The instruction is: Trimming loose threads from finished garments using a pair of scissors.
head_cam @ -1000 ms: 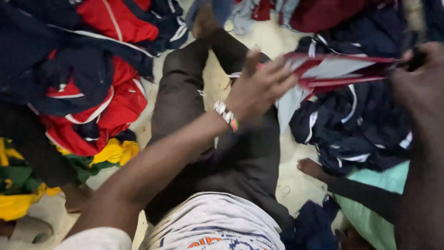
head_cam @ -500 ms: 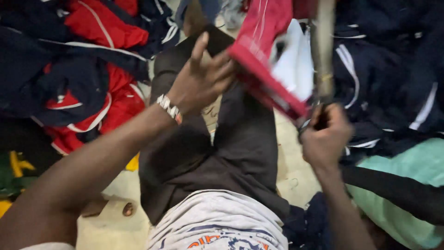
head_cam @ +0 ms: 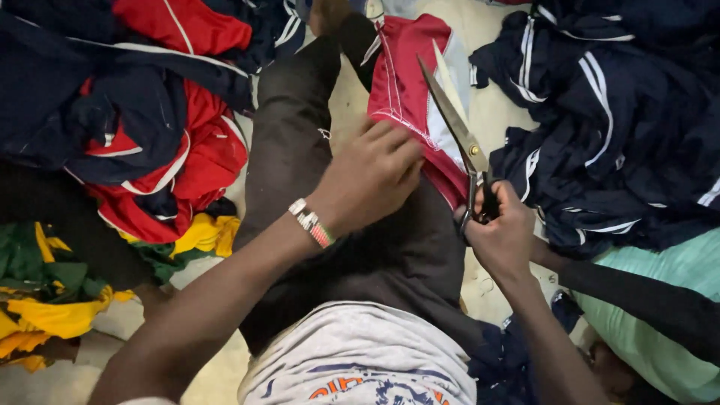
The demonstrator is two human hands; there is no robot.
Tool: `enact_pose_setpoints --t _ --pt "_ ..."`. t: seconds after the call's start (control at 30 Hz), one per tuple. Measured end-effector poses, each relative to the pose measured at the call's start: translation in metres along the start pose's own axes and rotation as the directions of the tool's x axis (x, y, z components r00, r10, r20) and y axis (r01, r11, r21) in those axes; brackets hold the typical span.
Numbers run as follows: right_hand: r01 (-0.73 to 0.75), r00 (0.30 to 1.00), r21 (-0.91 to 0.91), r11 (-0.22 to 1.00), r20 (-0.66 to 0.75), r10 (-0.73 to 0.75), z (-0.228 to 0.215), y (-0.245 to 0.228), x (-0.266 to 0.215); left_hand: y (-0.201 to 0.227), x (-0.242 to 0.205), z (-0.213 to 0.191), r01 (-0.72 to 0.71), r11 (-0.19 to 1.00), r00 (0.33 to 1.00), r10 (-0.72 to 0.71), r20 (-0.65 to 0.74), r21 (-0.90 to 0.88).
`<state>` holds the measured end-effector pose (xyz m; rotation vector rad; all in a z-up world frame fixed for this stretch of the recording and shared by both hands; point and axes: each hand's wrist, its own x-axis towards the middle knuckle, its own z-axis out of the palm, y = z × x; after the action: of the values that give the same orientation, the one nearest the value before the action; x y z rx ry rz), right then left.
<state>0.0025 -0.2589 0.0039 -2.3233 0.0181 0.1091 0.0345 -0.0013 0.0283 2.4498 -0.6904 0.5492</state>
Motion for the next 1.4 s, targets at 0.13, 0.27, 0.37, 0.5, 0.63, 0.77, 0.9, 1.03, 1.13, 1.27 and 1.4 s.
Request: enact_pose_setpoints --t 0.13,0.27,0.37,0.5,0.63,0.77,0.9,1.03,1.13,1.27,1.4 --pt "0.007 1.0 -0.003 1.0 0.025 -0.007 -0.009 -0.006 0.001 -0.002 0.009 0.031 0.319 0.85 0.946 -0.258 0.198 -0.419" --pt "-0.004 0.999 0.013 1.0 0.04 0.003 -0.028 -0.004 -0.005 -0.009 0.01 0.047 0.423 0.819 0.898 -0.324 0.297 -0.387" --pt "-0.037 0.994 0.049 0.998 0.104 0.031 -0.041 0.003 -0.009 -0.009 0.008 0.057 0.476 0.777 0.88 -0.418 0.227 -0.413" --pt "-0.201 0.951 0.187 0.962 0.272 0.146 -0.06 0.024 -0.024 0.001 0.007 0.051 0.455 0.746 0.882 -0.452 0.131 -0.486" --pt "-0.377 0.834 0.446 0.812 0.544 0.088 -0.072 0.079 -0.04 0.011 0.003 0.043 0.357 0.727 0.891 -0.454 -0.02 -0.586" --pt "-0.751 0.553 0.476 0.458 0.832 0.042 -0.096 0.076 -0.041 0.03 0.002 0.023 0.357 0.728 0.879 -0.474 -0.055 -0.585" --pt "-0.825 0.481 0.484 0.292 0.873 -0.087 -0.106 0.084 -0.044 0.033 -0.003 0.026 0.344 0.776 0.889 -0.45 -0.082 -0.528" --pt "-0.859 0.451 0.472 0.198 0.881 -0.144 -0.113 0.083 -0.045 0.033 -0.003 0.027 0.345 0.799 0.897 -0.435 -0.077 -0.493" --pt "-0.888 0.402 0.413 0.201 0.911 -0.095 -0.112 0.089 -0.046 0.035 -0.003 0.025 0.346 0.796 0.898 -0.434 -0.071 -0.496" --pt "-0.913 0.349 0.361 0.188 0.932 -0.095 -0.101 0.089 -0.044 0.037 -0.006 0.025 0.319 0.811 0.913 -0.402 -0.07 -0.491" --pt "-0.923 0.329 0.343 0.175 0.939 -0.104 -0.095 0.086 -0.04 0.037 -0.008 0.024 0.346 0.792 0.891 -0.445 -0.088 -0.503"
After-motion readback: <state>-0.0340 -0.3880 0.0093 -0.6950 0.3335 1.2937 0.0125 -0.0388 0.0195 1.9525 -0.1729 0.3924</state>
